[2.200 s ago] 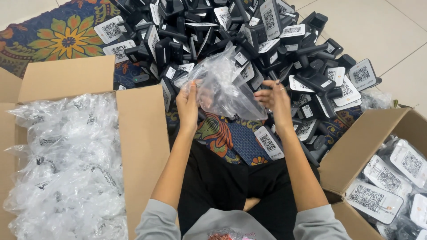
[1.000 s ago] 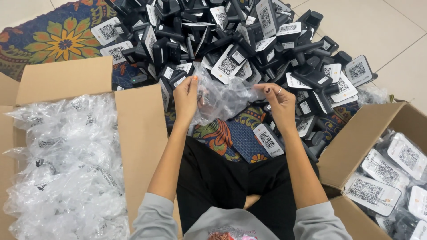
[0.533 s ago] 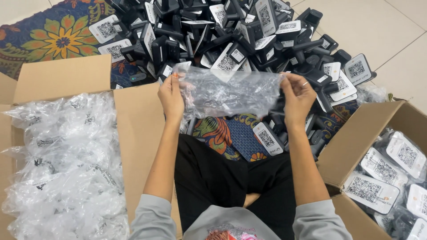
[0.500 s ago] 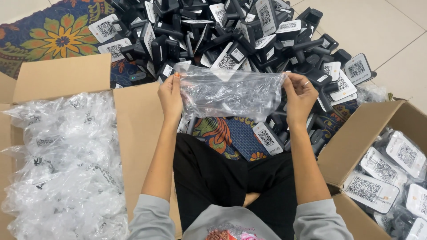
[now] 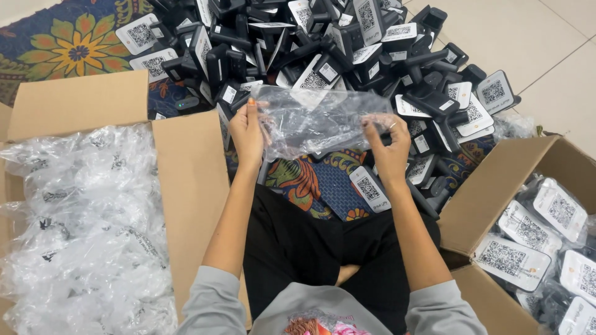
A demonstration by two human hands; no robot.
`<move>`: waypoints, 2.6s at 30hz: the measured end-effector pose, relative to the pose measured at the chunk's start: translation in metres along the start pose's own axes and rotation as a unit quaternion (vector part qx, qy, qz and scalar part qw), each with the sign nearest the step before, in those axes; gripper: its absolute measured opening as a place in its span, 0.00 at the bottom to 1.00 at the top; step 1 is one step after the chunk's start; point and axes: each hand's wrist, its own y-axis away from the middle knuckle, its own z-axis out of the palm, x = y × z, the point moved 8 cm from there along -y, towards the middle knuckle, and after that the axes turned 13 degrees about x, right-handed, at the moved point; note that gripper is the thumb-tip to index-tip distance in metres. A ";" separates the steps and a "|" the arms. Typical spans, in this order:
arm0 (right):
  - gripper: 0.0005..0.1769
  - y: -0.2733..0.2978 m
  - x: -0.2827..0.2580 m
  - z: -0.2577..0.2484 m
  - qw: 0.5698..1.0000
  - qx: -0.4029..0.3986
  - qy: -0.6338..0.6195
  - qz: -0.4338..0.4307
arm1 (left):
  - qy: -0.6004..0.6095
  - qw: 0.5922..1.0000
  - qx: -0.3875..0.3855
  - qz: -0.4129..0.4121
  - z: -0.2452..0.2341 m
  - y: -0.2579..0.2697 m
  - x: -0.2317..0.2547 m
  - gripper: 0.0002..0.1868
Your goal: The person takes handheld barcode scanners, places each into a plastic bag, and then organizes them into a cardboard box.
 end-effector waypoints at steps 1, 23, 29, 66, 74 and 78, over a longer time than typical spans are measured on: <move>0.25 -0.001 0.000 -0.001 1.000 -0.001 0.001 0.002 | -0.001 1.000 0.001 -0.002 -0.002 -0.002 -0.005 0.22; 0.24 0.055 0.088 0.081 0.960 -0.273 0.042 0.042 | -0.324 0.888 -0.217 0.244 0.090 0.078 -0.064 0.16; 0.21 0.055 0.073 0.077 0.943 -0.312 0.086 -0.076 | -0.360 0.903 -0.186 0.142 0.089 0.063 -0.099 0.18; 0.26 -0.044 0.198 0.007 0.956 -0.004 0.292 -0.025 | -0.494 0.831 -0.049 0.251 0.060 0.036 -0.087 0.20; 0.21 -0.051 0.148 -0.041 0.935 0.014 -0.192 0.297 | -0.515 0.797 -0.122 0.290 0.081 0.056 -0.117 0.15; 0.18 -0.014 0.138 -0.001 0.865 -0.070 -0.343 0.359 | -0.245 0.950 -0.174 0.088 0.094 0.056 -0.140 0.24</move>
